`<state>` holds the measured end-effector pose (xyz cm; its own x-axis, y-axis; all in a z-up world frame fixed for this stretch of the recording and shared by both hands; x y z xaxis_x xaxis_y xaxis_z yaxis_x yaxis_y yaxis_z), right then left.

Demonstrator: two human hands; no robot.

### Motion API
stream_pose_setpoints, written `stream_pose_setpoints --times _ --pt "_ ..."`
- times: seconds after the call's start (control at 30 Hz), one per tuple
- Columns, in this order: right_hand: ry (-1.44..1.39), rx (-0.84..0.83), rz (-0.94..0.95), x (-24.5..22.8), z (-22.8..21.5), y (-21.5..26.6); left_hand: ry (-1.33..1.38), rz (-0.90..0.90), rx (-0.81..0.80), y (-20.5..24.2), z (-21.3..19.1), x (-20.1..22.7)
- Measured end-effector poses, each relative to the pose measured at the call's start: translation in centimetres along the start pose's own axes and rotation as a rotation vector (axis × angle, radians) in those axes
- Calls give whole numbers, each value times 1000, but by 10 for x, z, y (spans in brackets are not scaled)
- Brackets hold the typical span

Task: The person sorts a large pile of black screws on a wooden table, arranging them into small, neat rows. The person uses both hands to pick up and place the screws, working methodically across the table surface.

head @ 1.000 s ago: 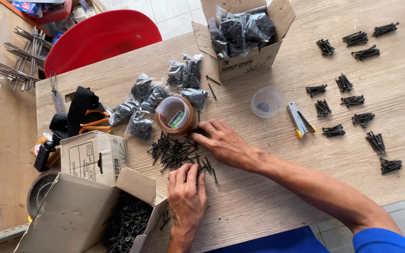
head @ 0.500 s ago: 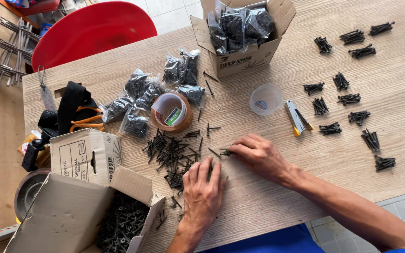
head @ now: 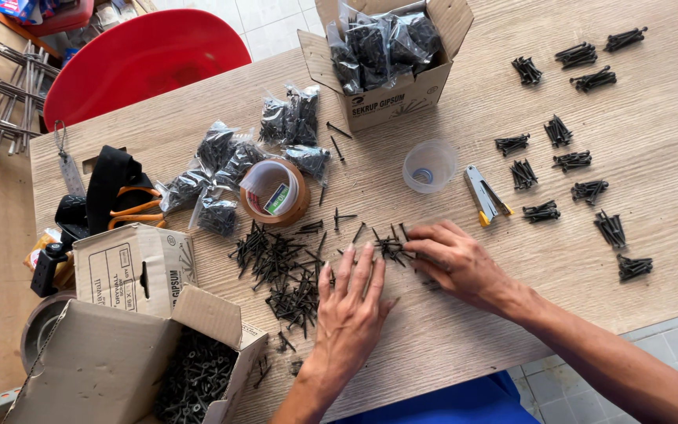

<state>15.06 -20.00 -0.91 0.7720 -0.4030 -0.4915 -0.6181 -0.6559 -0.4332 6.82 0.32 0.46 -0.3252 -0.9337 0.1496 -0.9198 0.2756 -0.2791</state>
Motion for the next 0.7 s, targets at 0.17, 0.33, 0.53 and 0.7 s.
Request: stream_pose_setpoints --times 0.17,0.33,0.53,0.7 --pt "59 -61 -60 -14 -13 10 10 86 -88 -11 7 3" --pt "-36 -107 -55 -13 -17 24 -21 57 -82 -12 13 -4" --pt "78 -44 25 -9 -20 28 -78 29 -66 -19 14 -3" --pt "129 -10 43 -16 -22 22 7 108 -100 -29 16 6"
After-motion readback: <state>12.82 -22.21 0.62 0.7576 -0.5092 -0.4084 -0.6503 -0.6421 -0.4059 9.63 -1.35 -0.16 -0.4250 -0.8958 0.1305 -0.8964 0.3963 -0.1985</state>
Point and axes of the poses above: each hand's wrist, its own y-axis away from the middle knuckle, its own z-axis out of the palm, x = y × z, the point moved 4 cm from there along -y, towards the middle knuckle, and after that the axes turned 7 degrees about -z, right-handed, at the moved point
